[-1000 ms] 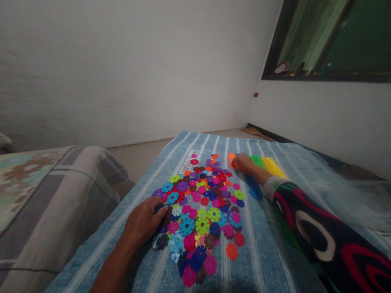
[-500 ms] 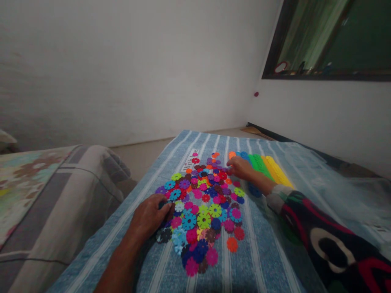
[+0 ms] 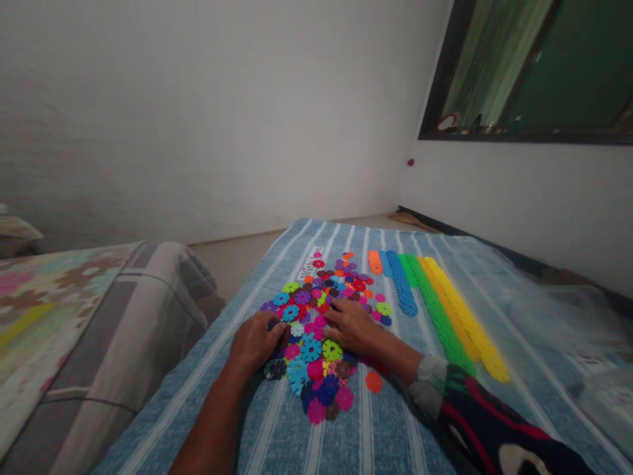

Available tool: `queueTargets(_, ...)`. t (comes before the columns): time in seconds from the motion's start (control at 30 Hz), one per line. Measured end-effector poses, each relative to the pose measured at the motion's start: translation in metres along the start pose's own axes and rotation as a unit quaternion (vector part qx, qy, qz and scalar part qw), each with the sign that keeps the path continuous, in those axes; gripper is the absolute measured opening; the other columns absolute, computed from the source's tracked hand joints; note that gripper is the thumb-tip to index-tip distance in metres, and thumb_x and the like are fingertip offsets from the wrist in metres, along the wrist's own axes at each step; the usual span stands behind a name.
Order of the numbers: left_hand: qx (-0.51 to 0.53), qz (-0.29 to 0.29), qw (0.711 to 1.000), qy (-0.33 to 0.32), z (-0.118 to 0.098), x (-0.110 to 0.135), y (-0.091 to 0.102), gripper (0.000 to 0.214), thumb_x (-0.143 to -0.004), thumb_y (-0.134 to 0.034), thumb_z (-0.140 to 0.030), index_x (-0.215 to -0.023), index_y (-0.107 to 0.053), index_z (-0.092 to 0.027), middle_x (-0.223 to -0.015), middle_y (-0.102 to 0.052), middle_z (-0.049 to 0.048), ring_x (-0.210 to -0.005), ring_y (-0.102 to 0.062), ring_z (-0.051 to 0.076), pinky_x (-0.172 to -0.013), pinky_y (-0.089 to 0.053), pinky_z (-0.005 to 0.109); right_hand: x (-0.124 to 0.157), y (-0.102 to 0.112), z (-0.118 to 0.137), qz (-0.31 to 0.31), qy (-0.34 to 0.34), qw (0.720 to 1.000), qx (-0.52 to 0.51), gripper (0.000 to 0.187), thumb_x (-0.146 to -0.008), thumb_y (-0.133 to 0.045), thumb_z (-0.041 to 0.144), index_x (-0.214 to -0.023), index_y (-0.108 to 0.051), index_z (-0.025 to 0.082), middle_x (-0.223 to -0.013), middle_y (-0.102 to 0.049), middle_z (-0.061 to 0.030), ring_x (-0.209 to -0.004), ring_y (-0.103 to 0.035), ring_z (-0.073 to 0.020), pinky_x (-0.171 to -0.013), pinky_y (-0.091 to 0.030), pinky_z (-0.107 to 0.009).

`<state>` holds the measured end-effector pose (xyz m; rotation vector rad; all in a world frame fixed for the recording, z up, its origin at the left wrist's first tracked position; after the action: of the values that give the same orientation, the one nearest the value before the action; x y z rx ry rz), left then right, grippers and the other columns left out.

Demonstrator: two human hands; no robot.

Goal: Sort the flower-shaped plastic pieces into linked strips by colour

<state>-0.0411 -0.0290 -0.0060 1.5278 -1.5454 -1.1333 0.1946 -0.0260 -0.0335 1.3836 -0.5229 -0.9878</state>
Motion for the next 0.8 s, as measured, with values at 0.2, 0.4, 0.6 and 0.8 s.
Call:
queueTargets(0.2, 0.004, -0.006, 1.000, 0.010, -0.003, 0.002, 0.000, 0.017, -0.079, -0.055, -0.027, -0.083, -0.070, -0.021, -0.096, -0.074, 0.0070, -0.094, -0.066, 0.024, -0.083, -0.047, 0.033, 0.008, 0.007, 0.010, 0.001, 0.030, 0.999, -0.016, 0.021, -0.097, -0.056, 0.035, -0.093, -0.067, 0.018, -0.104, -0.063, -0.0064, -0.099, -0.056, -0.0194, -0.087, -0.040, -0.032)
queueTargets(0.4, 0.032, -0.010, 0.999, 0.020, -0.003, 0.002, -0.003, 0.010, -0.076, -0.058, -0.022, -0.075, -0.068, -0.020, -0.083, -0.073, 0.0064, -0.083, -0.066, 0.024, -0.074, -0.048, 0.034, 0.000, 0.000, 0.023, 0.001, 0.055, 0.998, -0.028, 0.021, -0.096, -0.056, 0.036, -0.095, -0.068, 0.018, -0.106, -0.064, -0.0073, -0.102, -0.056, -0.0206, -0.088, -0.040, -0.032)
queueTargets(0.6, 0.041, -0.014, 0.999, 0.023, -0.004, 0.001, -0.005, 0.018, -0.072, -0.057, -0.010, -0.084, -0.070, -0.016, -0.081, -0.072, 0.0074, -0.079, -0.067, 0.023, -0.074, -0.049, 0.034, 0.009, -0.001, 0.030, -0.008, 0.095, 0.994, -0.052, 0.020, -0.097, -0.055, 0.031, -0.093, -0.069, 0.018, -0.097, -0.066, -0.0063, -0.095, -0.057, -0.0194, -0.083, -0.040, -0.030)
queueTargets(0.8, 0.044, -0.018, 0.999, 0.016, -0.003, 0.001, -0.006, 0.019, -0.071, -0.057, -0.010, -0.083, -0.070, -0.017, -0.082, -0.072, 0.0057, -0.080, -0.067, 0.022, -0.075, -0.049, 0.033, -0.010, 0.008, 0.025, 0.002, 0.052, 0.998, -0.039, 0.017, -0.094, -0.058, 0.032, -0.097, -0.067, 0.017, -0.102, -0.064, -0.0064, -0.097, -0.056, -0.0193, -0.083, -0.039, -0.030)
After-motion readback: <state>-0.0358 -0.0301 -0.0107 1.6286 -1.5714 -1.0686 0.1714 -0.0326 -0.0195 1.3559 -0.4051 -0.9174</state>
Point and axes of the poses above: each hand's wrist, its own x-axis away from the middle knuckle, its own y-axis out of the back of the hand, z = x × y, the point moved 1 cm from there along -x, towards the middle knuckle
